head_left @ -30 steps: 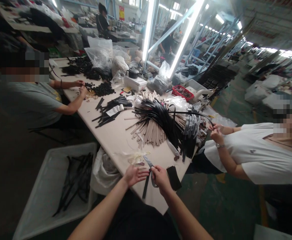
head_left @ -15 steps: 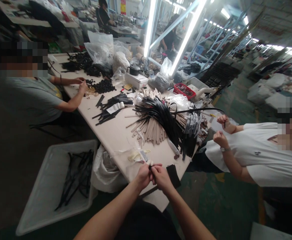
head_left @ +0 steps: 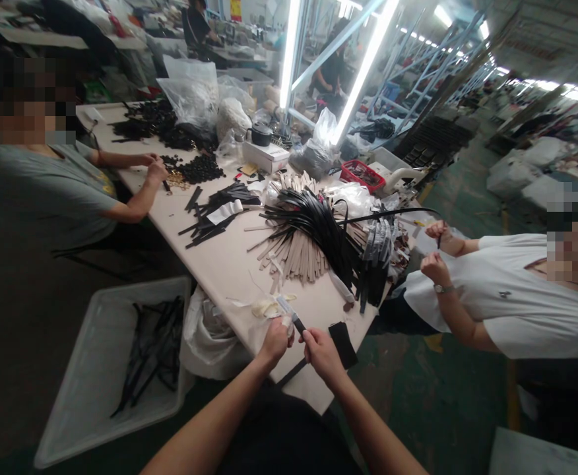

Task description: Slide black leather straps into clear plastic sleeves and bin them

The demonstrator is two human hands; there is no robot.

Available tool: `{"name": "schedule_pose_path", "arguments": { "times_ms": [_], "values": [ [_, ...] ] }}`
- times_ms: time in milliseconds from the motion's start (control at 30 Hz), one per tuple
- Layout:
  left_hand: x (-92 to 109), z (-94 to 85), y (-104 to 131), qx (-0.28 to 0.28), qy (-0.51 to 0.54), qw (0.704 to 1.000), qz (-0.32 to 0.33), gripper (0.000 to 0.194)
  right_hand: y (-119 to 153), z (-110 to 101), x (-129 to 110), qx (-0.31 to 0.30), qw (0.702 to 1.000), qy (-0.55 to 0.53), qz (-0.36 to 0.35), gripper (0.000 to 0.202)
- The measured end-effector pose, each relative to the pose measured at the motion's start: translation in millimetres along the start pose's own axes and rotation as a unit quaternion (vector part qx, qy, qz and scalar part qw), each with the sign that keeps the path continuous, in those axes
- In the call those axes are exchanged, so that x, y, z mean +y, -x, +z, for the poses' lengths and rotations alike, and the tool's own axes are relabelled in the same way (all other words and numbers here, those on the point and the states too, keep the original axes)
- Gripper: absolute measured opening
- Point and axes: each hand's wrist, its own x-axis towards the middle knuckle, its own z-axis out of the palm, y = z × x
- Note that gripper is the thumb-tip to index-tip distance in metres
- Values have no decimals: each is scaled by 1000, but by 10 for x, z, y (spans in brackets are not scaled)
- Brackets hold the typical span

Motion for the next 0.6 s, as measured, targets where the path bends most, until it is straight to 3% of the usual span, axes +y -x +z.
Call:
{"name": "schedule_pose_path", "arguments": {
  "times_ms": [167, 367, 500, 600],
  "values": [
    [62, 12, 136, -87, 11, 996, -16, 52, -44, -63, 12, -40, 998, -53, 15, 46],
    [225, -160, 91, -31, 16, 999, 9, 56, 66, -115, 17, -97, 990, -81, 59, 48],
    [230, -53, 149, -108, 31, 993, -26, 52, -9, -112, -73, -77, 992, -73, 62, 50],
    [256, -49, 132, -86, 45, 995, -24, 52, -1, -158, -99, -109, 986, -103, 73, 52]
  ]
}}
